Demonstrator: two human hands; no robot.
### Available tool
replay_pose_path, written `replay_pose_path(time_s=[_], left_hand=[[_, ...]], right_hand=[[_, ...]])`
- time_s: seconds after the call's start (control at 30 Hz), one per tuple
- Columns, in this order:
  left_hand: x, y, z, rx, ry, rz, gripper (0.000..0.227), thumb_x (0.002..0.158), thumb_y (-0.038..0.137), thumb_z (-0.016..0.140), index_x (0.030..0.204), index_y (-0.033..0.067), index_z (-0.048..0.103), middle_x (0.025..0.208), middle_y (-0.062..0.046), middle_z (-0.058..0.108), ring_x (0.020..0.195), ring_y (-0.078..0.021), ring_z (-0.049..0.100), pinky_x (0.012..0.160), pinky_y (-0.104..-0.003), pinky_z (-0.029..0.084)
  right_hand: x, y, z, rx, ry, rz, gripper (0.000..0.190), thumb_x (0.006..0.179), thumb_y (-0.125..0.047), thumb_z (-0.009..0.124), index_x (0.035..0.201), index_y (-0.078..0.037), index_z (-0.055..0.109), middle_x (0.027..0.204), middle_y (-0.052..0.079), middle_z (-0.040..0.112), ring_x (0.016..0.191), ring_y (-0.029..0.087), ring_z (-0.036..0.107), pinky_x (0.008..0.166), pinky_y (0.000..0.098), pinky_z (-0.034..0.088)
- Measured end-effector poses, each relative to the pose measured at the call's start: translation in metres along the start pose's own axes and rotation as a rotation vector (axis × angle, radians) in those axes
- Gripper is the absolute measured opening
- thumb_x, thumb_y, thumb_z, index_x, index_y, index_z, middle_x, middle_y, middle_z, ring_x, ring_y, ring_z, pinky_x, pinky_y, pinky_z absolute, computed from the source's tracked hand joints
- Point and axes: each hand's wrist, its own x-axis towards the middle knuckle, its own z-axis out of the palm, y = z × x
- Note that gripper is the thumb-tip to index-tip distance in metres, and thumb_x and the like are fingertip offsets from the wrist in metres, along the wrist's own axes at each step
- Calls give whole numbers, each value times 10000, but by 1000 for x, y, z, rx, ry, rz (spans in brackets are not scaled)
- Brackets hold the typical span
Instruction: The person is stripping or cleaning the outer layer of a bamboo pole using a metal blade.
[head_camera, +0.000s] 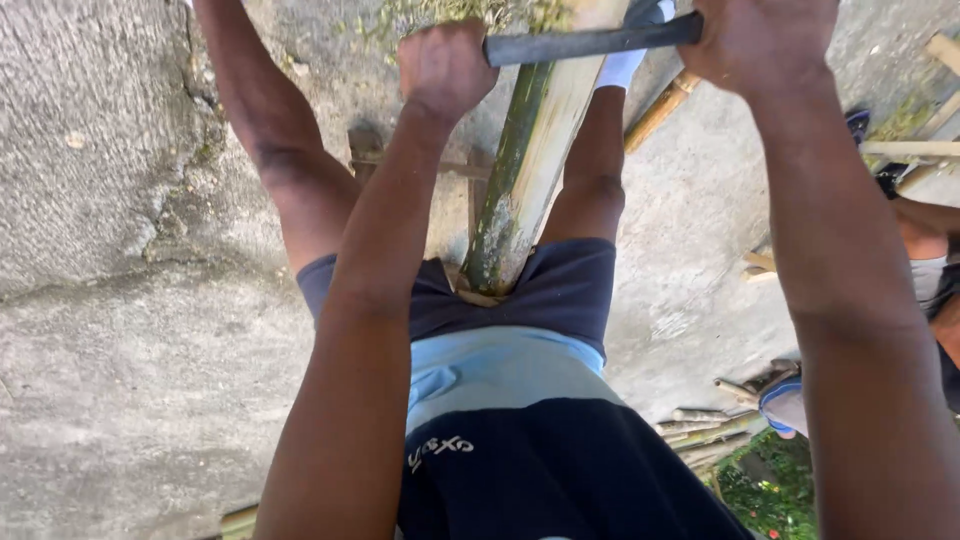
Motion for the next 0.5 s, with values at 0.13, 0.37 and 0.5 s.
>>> replay_pose_path(time_s=[0.13, 0.37, 0.5], left_hand=[[-30, 2, -4, -3, -115, -56, 94, 870, 227, 721, 811, 156, 700, 708, -46, 706, 584, -203, 678, 534, -403, 530], [-177, 12, -37, -27, -252, -64, 318, 853, 411, 782, 746, 128, 685, 648, -83, 694, 538, -236, 683, 522, -419, 545], [-186, 8, -31, -19, -256, -95, 292, 821, 369, 779, 754, 103, 680, 665, -124, 700, 580, -299, 711, 545, -458, 560]], right_hand=[[-19, -26, -11, 17, -36, 24, 212, 878, -477, 751, 842, -268, 752, 650, -72, 653, 594, 127, 640, 537, 297, 479], [-89, -128, -63, 365, -496, 111, 158, 841, -347, 762, 879, -196, 738, 700, 61, 714, 650, 253, 719, 602, 415, 535], [-87, -130, -62, 384, -482, 61, 192, 813, -344, 771, 871, -167, 726, 712, 63, 715, 672, 253, 729, 638, 416, 551]])
